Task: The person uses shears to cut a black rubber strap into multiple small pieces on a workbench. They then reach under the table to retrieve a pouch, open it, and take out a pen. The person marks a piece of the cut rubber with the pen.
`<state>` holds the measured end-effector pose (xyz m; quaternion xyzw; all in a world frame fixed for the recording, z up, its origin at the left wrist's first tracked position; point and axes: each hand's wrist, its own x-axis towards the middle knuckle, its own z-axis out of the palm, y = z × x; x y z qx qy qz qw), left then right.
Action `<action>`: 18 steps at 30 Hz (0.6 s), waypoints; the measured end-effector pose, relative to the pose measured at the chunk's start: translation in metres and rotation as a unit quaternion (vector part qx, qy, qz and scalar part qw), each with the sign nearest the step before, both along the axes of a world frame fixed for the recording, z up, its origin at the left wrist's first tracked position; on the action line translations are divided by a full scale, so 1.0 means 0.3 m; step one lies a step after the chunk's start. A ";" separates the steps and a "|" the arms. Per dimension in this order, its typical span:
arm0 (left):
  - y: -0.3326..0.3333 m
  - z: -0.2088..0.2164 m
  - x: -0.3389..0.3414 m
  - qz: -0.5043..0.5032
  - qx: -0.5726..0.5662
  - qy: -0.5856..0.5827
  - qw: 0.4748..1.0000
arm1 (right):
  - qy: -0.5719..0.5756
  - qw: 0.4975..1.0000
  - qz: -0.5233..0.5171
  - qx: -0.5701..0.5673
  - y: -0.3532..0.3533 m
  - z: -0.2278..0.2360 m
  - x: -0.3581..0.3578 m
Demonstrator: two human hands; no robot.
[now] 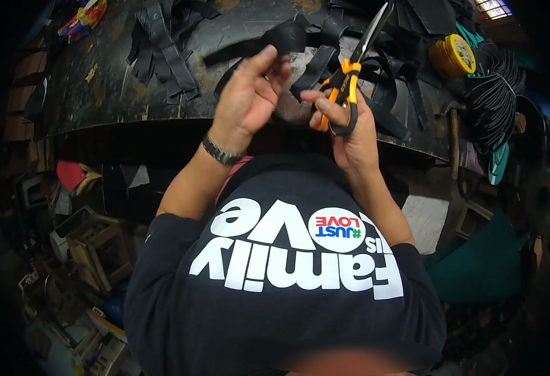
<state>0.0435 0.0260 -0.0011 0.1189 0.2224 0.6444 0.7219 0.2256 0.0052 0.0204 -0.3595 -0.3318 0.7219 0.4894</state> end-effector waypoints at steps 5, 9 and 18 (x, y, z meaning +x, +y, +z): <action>-0.119 -0.045 0.048 -0.055 -0.031 0.067 0.996 | 0.016 0.999 -0.043 -0.007 0.055 0.002 -0.057; -0.170 0.003 0.056 -0.148 -0.095 0.192 0.965 | 0.037 0.998 -0.034 0.023 0.091 -0.019 -0.084; -0.174 0.226 -0.228 -0.057 0.109 0.700 0.703 | -0.094 0.991 0.035 0.084 0.062 -0.029 -0.052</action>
